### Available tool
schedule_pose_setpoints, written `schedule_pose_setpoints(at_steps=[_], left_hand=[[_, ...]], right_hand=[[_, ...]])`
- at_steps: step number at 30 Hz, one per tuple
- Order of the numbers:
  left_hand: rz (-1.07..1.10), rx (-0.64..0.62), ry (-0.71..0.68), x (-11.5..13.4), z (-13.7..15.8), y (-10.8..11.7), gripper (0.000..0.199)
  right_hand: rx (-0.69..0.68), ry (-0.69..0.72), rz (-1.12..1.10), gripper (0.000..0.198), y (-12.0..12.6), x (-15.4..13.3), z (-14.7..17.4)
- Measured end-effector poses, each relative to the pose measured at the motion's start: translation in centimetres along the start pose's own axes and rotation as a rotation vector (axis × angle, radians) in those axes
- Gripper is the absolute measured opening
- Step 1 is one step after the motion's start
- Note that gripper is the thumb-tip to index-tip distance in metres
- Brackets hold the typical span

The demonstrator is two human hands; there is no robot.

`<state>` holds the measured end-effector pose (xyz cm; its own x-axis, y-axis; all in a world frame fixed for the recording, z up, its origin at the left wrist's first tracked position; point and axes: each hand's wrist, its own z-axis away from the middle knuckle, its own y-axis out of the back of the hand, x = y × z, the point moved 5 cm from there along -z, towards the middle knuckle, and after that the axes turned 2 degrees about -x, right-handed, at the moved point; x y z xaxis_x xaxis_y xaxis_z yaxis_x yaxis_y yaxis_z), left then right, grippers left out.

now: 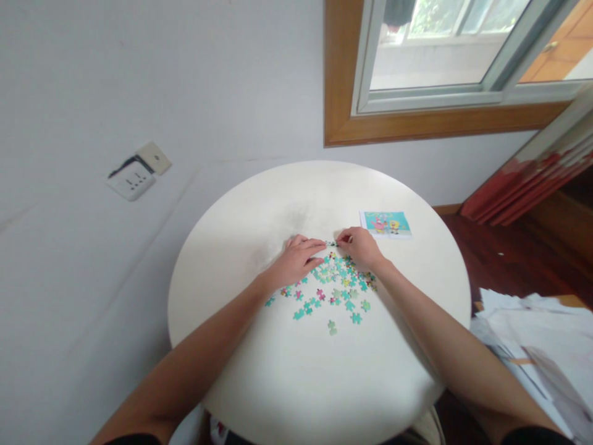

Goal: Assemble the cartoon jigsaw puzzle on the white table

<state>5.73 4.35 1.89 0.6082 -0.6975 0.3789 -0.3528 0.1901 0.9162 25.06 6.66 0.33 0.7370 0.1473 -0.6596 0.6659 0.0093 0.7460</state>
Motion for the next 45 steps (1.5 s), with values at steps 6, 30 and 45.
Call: schedule_pose_setpoints(at_steps=[6, 30, 45], left_hand=[[0.018, 0.035, -0.026, 0.3, 0.1, 0.4, 0.038], [0.143, 0.590, 0.247, -4.6, 1.3, 4.3, 0.008], [0.141, 0.558, 0.260, -5.1, 1.1, 3.9, 0.007]], right_hand=[[0.133, -0.014, -0.100, 0.019, 0.8, 1.1, -0.4], [0.401, -0.052, -0.270, 0.021, 6.1, 2.4, 0.3], [0.461, -0.078, -0.297, 0.022, 6.7, 1.9, 0.5]])
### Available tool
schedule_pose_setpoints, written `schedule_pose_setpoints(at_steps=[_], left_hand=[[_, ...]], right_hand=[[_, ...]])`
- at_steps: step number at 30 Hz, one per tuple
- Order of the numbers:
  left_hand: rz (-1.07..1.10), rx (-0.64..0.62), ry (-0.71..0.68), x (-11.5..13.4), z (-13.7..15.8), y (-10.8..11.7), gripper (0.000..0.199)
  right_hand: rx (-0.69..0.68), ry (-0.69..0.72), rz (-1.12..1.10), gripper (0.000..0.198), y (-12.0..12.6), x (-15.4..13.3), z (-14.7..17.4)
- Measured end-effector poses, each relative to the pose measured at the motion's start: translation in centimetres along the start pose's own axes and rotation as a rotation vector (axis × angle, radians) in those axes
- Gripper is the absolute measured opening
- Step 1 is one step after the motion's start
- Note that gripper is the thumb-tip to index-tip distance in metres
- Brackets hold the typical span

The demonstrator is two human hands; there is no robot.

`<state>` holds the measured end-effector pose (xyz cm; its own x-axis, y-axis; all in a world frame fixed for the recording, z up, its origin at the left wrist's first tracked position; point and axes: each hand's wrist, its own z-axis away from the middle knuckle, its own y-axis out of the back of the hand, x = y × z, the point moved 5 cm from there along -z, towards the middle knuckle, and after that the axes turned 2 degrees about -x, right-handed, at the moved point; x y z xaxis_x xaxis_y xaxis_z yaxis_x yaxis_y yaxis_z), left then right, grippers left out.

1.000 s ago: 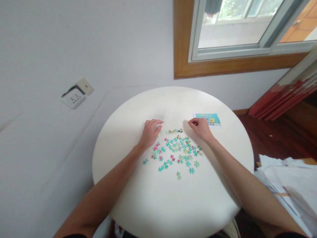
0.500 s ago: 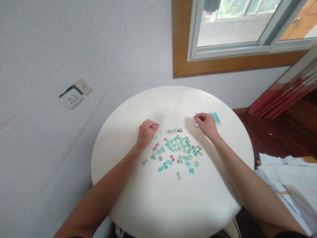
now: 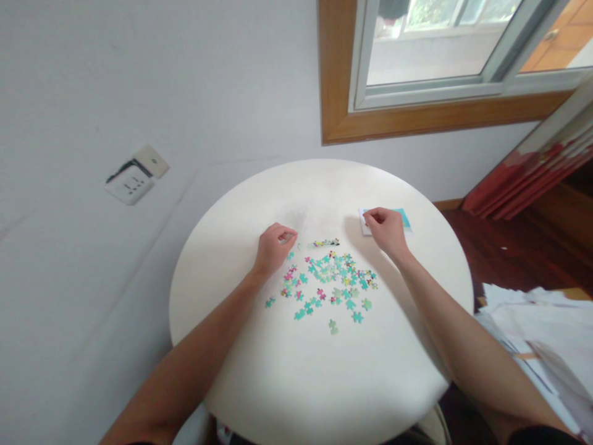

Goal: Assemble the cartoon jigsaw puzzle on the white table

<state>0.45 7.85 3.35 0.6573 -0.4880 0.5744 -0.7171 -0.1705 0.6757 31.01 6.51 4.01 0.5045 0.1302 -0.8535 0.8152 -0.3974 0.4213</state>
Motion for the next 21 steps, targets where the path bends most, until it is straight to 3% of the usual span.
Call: schedule_pose_setpoints(at_steps=[21], left_hand=[[-0.011, -0.014, 0.014, -0.38, -0.30, 0.55, 0.010]], right_hand=[[-0.050, 0.024, 0.012, 0.023, -0.44, 0.34, -0.02]])
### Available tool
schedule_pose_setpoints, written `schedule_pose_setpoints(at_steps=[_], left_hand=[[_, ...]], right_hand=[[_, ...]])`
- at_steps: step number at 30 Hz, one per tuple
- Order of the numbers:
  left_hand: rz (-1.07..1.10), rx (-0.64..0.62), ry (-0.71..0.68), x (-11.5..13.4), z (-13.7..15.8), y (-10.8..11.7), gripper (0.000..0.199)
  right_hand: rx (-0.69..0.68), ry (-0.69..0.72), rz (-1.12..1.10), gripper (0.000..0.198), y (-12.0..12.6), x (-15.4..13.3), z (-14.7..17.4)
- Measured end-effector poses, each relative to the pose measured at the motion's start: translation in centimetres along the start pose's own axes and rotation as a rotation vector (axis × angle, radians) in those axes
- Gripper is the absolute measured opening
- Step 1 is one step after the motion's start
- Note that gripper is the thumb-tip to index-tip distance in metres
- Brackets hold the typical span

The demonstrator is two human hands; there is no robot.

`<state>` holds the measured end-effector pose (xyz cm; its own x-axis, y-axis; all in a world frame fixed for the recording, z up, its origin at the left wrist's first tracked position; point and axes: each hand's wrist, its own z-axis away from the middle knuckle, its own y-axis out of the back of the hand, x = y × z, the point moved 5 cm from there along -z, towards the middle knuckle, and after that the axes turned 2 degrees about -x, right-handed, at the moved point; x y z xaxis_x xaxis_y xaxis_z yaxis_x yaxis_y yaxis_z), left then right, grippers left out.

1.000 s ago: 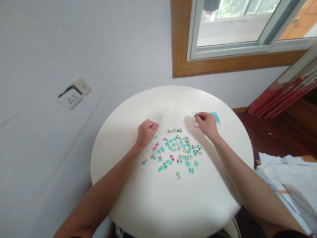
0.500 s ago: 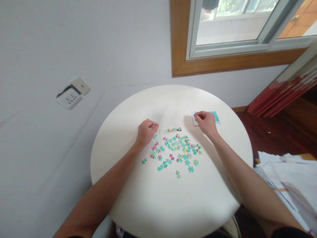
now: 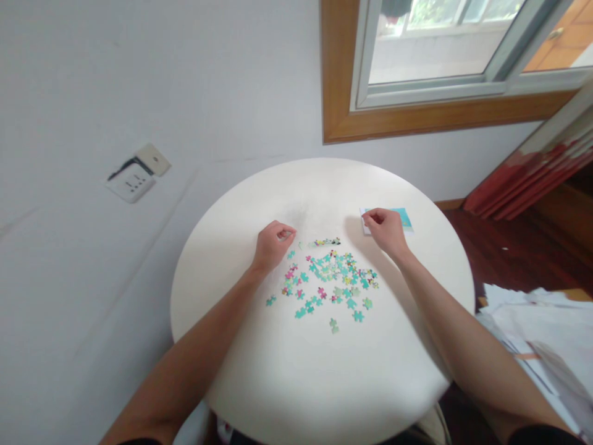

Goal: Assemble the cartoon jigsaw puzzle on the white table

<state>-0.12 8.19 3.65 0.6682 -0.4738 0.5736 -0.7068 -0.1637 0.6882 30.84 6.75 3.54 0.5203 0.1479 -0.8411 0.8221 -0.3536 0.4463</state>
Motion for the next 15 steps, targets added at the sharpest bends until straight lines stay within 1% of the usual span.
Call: schedule_pose_setpoints(at_steps=[8, 15], left_hand=[[0.021, 0.000, -0.012, -0.32, 0.01, -0.27, 0.010], [0.014, -0.020, 0.015, -0.28, 0.03, -0.28, 0.010]], right_hand=[[-0.015, 0.011, 0.004, 0.023, -0.14, 0.20, -0.07], [-0.024, 0.012, 0.009, 0.022, -0.20, 0.08, 0.10]])
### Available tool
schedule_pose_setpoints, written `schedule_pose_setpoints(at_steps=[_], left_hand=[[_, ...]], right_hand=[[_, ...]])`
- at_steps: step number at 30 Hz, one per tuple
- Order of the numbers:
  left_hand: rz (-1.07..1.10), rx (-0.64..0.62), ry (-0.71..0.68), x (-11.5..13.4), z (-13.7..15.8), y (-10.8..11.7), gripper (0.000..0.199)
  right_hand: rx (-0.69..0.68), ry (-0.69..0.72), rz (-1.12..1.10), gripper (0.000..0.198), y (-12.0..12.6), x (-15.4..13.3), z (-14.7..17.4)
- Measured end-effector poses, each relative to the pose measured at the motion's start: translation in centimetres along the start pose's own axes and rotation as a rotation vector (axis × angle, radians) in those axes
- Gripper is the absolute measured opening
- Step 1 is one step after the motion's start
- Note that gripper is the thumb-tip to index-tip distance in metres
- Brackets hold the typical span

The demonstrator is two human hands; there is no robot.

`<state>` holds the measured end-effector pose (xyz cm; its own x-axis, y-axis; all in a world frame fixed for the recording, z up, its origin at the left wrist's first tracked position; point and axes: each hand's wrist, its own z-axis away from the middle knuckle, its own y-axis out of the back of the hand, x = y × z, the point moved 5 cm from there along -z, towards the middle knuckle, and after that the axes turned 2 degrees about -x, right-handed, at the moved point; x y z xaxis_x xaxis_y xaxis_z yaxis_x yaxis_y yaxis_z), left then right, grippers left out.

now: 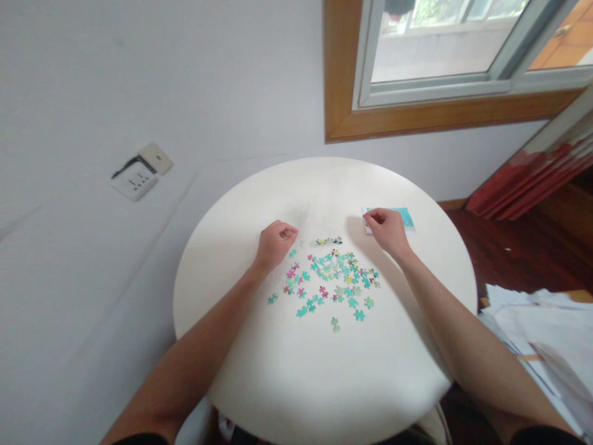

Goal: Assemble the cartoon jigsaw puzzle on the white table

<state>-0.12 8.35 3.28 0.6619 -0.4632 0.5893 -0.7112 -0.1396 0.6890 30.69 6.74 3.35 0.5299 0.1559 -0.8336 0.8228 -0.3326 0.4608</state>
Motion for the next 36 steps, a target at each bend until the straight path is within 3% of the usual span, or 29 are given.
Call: schedule_pose_setpoints(at_steps=[36], left_hand=[[0.012, -0.084, 0.003, 0.29, 0.39, -1.01, 0.010]], right_hand=[[-0.035, 0.012, 0.020, 0.022, -0.19, -0.23, 0.03]])
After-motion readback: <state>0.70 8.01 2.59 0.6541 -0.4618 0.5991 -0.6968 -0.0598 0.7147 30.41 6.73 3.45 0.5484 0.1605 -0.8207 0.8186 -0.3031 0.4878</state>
